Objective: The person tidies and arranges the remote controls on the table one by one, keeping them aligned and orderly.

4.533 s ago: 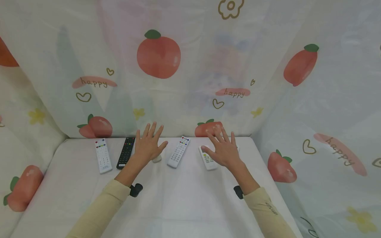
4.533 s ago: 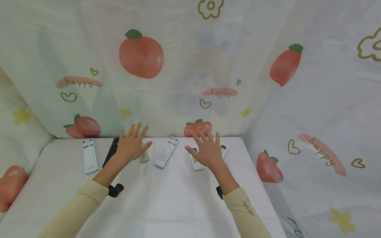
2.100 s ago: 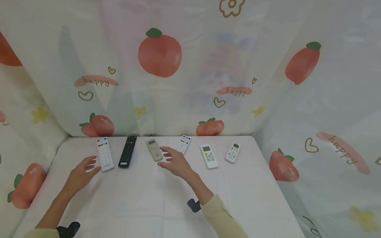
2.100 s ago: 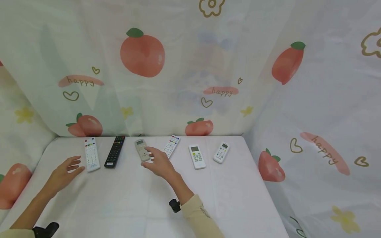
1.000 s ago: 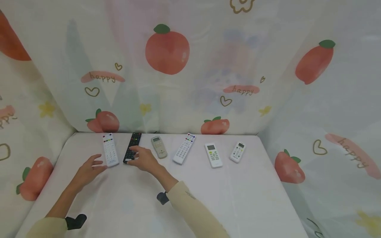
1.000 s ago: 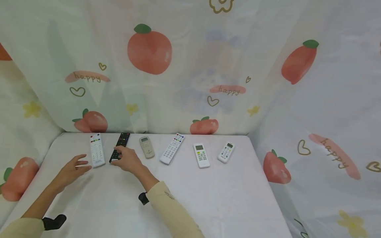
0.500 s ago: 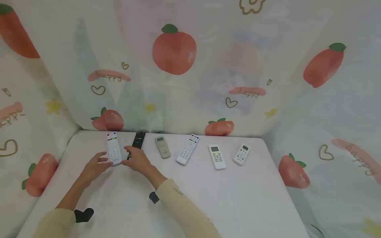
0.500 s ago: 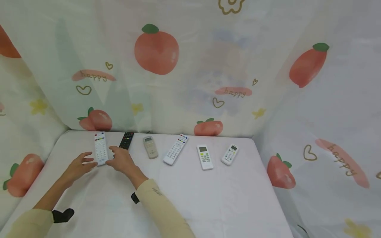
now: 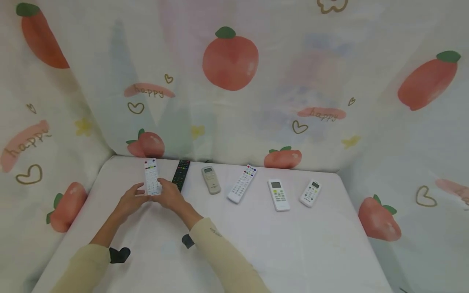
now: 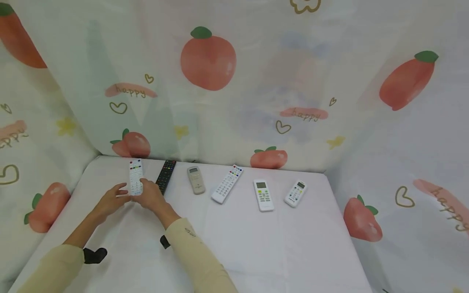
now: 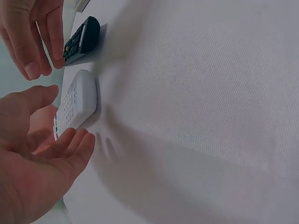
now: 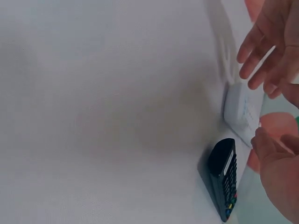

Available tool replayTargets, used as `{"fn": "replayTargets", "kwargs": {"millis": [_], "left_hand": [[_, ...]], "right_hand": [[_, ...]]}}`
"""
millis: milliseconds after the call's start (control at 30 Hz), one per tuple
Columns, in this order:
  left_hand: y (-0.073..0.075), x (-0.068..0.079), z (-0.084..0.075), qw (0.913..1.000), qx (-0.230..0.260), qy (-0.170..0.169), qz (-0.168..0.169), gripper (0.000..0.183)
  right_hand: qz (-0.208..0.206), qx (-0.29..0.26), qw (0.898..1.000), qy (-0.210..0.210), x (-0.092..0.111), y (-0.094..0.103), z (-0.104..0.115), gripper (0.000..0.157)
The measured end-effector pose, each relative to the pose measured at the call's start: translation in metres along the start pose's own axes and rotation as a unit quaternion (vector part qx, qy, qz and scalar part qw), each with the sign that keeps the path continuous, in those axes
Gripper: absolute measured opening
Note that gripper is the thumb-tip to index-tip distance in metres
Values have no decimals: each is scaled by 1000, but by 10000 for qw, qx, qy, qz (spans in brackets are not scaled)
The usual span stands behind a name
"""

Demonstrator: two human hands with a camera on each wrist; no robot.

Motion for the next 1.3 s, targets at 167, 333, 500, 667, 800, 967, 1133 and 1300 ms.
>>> {"fn": "replayTargets", "kwargs": {"millis": [167,333,500,667,800,967,1133,1300], "left_hand": [[2,-5,3,9999,11,130,-70,76],[3,-10,3,9999,86,94,-106,75],[0,-15,-2,9999,147,10,-56,76],[-1,-21,-4,9997,255,-48,-40,79],[1,-21,-2,9995,260,49,-192,78],[-1,-23,2,9990,420,51,-159,80],[-1,-22,10,9990,432,121,-19,79],[-1,-17,16,9972,692,33,278,77]], "right_hand": [[170,157,9997,45,-6,-8,0,66],[360,168,9992,47,-11,-14,-3,67],[558,184,9982,111,-15,-20,-5,70],[666,149,9975,194,-18,-25,-6,70],[693,-95,9973,208,-19,-32,-9,73],[612,-147,9972,406,-16,-34,-6,73],[500,-199,9981,307,-14,-31,-7,61],[459,-298,9984,-132,-12,-28,-14,55]]}}
Point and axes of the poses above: each hand's wrist, its own x-axis away from the middle knuckle, its own y-axis out of the back of the hand, z = x × y, the point moved 10 cm from there along -x, towards the middle knuckle, and after that the axes turned 8 degrees about z, right-handed, at the moved point
